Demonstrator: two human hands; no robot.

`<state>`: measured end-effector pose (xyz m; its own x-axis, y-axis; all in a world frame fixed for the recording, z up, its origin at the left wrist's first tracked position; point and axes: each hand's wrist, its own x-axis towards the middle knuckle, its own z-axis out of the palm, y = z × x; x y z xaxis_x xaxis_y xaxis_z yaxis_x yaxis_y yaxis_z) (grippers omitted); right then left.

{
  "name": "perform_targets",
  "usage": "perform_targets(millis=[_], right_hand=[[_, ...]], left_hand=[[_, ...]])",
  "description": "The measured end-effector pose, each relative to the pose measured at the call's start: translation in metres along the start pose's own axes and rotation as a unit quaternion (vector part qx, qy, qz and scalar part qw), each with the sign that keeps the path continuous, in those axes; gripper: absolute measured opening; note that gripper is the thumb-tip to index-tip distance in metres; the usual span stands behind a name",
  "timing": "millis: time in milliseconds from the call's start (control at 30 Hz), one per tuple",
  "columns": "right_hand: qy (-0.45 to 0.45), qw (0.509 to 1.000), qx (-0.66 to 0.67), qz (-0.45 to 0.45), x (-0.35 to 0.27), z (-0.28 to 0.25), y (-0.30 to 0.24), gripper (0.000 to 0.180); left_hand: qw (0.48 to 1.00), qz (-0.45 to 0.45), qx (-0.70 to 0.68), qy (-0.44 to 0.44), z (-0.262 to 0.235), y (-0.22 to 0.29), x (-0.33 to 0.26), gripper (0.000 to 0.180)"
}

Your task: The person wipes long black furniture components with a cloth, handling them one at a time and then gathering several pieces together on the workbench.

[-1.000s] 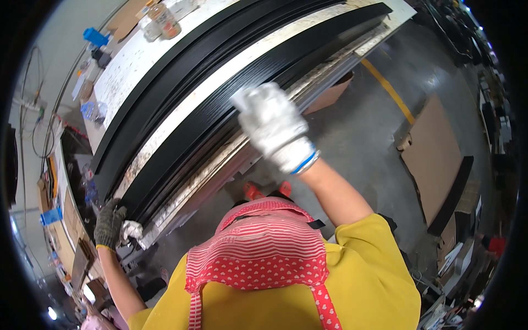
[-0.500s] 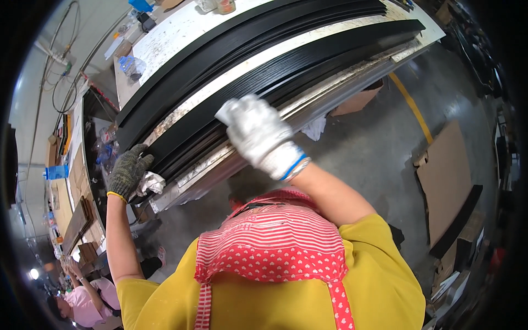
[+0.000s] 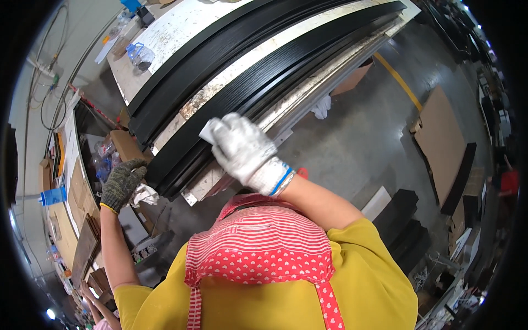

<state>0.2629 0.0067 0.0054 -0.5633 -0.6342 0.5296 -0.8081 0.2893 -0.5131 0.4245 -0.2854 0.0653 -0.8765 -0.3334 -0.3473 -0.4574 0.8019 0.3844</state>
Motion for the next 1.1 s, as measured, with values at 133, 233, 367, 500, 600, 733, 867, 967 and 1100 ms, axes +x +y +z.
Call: perform_targets(millis=[133, 233, 367, 500, 600, 733, 867, 967, 1100], right_hand=[[-0.010, 0.999, -0.034, 0.024, 0.001, 0.001, 0.029, 0.033], [0.094, 0.987, -0.067, 0.108, 0.000, -0.015, 0.043, 0.026], [-0.023, 0.998, -0.061, 0.018, -0.003, 0.016, -0.003, 0.027], [0.029, 0.998, 0.038, -0.039, -0.002, 0.040, -0.039, 0.030], [0.030, 0.995, -0.052, 0.081, 0.001, 0.020, -0.016, 0.037], [-0.046, 0.998, -0.042, 0.016, 0.002, 0.035, -0.054, 0.039], [-0.162, 0.982, 0.091, -0.037, -0.002, 0.075, -0.106, 0.025], [-0.274, 0.947, 0.142, -0.089, 0.001, 0.096, -0.135, 0.015], [-0.146, 0.954, 0.192, -0.179, 0.021, 0.082, -0.118, 0.025]], left_hand=[[0.999, 0.038, -0.014, -0.009, 0.004, -0.013, 0.003, 0.034], [0.999, 0.040, -0.036, -0.004, 0.007, -0.023, 0.001, 0.034], [0.998, 0.050, -0.039, -0.008, 0.007, -0.030, 0.002, 0.032], [0.997, 0.058, -0.042, -0.009, -0.003, -0.030, 0.000, 0.030], [0.997, 0.043, -0.059, 0.029, -0.012, -0.054, -0.019, 0.029], [0.988, 0.029, -0.119, 0.092, 0.000, -0.108, -0.045, 0.030], [0.976, -0.001, -0.206, 0.077, 0.021, -0.119, -0.066, 0.027], [0.969, -0.025, -0.239, 0.059, 0.036, -0.117, -0.080, 0.027], [0.975, -0.065, -0.213, -0.002, 0.057, -0.122, -0.119, 0.028]])
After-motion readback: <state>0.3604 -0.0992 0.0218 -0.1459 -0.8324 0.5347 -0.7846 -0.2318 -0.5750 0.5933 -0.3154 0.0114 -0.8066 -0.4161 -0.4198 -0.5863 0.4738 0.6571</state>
